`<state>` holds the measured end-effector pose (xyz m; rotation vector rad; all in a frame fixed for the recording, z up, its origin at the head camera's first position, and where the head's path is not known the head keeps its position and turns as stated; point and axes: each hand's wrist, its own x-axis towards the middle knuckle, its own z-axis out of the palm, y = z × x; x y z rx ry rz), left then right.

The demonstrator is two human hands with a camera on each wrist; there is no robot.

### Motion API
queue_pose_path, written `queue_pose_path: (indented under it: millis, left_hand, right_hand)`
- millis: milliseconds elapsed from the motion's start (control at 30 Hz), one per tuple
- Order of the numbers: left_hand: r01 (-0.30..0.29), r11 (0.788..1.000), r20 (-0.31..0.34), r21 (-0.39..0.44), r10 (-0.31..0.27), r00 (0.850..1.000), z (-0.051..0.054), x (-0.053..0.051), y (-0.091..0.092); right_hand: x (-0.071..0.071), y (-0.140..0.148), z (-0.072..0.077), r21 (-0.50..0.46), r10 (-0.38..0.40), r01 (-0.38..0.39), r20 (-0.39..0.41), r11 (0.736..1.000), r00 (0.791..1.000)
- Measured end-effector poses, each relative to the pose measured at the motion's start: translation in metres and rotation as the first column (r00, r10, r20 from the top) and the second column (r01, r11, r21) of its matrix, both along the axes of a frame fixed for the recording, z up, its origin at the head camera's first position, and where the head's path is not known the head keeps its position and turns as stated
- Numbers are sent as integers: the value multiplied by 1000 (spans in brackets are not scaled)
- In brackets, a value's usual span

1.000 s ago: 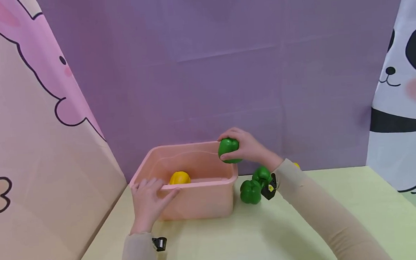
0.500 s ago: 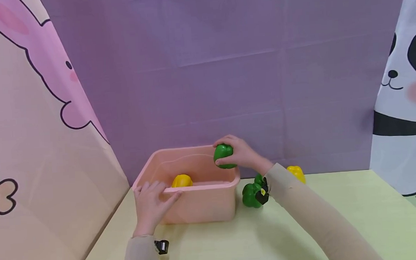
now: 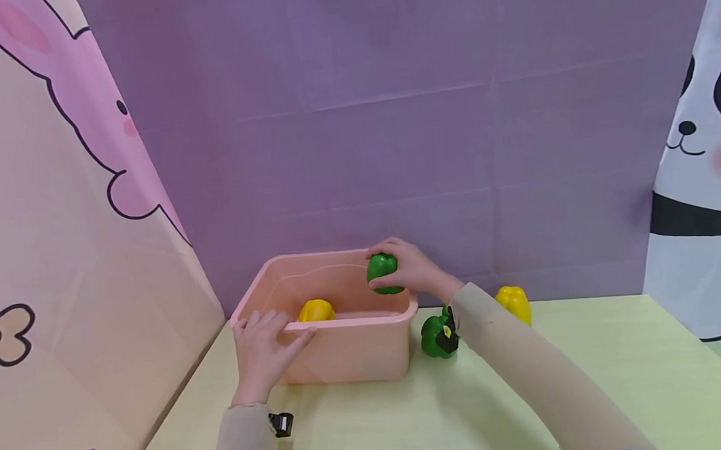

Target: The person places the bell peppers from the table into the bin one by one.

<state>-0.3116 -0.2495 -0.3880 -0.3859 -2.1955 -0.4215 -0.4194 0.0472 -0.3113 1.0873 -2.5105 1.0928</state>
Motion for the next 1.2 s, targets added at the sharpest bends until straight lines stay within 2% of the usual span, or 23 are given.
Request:
queue_pose_path:
  millis: [467,667,767,867,1000,1100,1200]
  left_hand:
    - [3,1000,26,17,-3,1000,0,1,1]
    - [-3,1000,29,13,2,1000,0,2,1]
    - [5,1000,21,17,-5,1000,0,2,0]
    - [13,1000,9,16,-14,1000,0,3,0]
    - [13,1000,2,8,-13,1000,1,4,-1]
    - [9,1000,10,8,-9,1000,3,6,-1]
    - [2,1000,21,6,-3,1000,4,8,-3]
  right_hand:
    - [-6,-5,-12,98,-32,28,35,995,999]
    - [-7,-7,-12,139,-33,31,7,990,999]
    - [-6,-8,-11,171,-24,24,-2,985,1000]
    - [-6,-9,-10,182,29,-27,-5,983,1000]
    - [-8,-9,-10,174,83,-90,47,981,995]
    - [-7,-11,-8,176,59,-77,110,981,992]
    - [-5,-13,-7,180,40,-64,132,982,990]
